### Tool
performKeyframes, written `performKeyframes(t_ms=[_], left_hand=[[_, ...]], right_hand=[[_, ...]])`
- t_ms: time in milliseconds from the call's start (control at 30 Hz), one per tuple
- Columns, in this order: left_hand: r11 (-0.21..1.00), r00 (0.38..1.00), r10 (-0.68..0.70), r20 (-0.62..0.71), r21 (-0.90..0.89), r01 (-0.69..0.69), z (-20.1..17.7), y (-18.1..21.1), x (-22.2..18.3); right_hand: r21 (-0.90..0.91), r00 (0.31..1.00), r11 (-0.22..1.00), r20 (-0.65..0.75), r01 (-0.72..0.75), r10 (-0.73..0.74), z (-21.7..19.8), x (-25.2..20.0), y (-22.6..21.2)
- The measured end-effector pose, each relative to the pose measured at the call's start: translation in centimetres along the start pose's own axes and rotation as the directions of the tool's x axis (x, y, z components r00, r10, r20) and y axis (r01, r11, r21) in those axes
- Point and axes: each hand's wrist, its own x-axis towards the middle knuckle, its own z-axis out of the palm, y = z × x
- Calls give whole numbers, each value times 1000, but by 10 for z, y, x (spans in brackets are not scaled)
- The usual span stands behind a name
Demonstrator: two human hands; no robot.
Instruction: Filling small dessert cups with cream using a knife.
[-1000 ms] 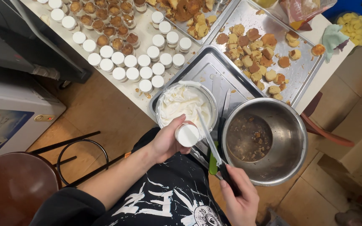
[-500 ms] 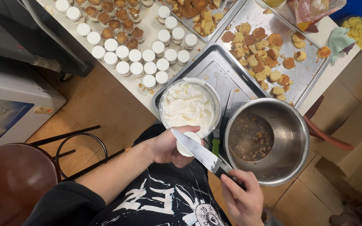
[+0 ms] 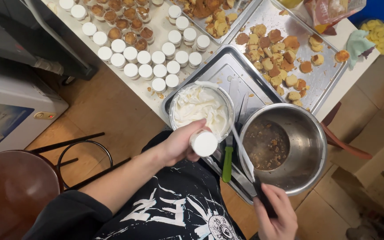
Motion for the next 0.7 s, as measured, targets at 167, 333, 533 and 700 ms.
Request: performKeyframes(t_ms=[167, 333, 533, 700], left_hand=[[936, 938, 346, -25, -64, -347, -2, -24, 13], [913, 915, 402, -41, -58, -404, 3, -26, 9], [909, 911, 409, -51, -65, -411, 5, -24, 10], [895, 896, 440, -57, -54, -442, 1, -26, 14]], right_hand=[[180, 986, 970, -8, -161, 165, 28, 1, -10], [304, 966, 919, 31, -253, 256, 43, 2, -17], [119, 984, 978, 69, -169, 162, 43, 8, -23], [80, 997, 997, 71, -17, 11, 42, 1, -21]])
